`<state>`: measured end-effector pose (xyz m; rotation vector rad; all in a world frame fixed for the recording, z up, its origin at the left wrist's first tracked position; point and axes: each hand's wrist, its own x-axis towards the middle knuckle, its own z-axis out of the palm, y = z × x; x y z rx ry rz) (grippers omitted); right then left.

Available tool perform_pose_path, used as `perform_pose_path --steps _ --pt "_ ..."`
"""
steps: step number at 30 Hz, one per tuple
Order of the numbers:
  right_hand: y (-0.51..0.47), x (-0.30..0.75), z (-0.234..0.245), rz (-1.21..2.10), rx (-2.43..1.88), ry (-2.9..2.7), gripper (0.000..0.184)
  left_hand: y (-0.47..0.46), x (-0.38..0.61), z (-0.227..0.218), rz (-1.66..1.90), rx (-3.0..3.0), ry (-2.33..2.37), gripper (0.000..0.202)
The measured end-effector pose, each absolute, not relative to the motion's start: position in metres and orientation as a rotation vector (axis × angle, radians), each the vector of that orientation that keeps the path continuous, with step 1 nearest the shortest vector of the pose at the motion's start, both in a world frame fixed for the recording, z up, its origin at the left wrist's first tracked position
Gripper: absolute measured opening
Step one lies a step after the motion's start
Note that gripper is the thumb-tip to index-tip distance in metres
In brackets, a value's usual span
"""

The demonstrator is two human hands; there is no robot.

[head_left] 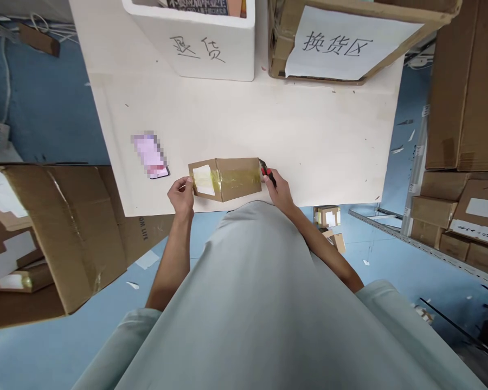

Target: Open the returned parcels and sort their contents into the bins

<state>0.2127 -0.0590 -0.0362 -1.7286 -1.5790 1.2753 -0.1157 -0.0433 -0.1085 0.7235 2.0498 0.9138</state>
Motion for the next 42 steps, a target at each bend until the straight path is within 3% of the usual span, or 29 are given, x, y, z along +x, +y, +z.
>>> perform_pose_path --steps 14,20,26,42 --pt "-0.052 0.163 0.059 0.807 -2.178 -1.908 0.055 -0.045 -0.082 -0.103 0.708 0.791 1.537 0.035" --pt "-0.07 0.133 0.088 1.042 -2.209 -1.761 0.055 -0.003 -0.104 -0.051 0.845 1.103 1.355 0.036" --pt "-0.086 0.091 0.092 1.229 -2.18 -1.749 0.056 0.033 -0.106 -0.017 0.746 1.209 1.172 0.028" --pt "-0.09 0.049 0.087 1.213 -2.39 -1.81 0.062 0.033 -0.111 -0.021 0.718 1.21 1.114 0.022"
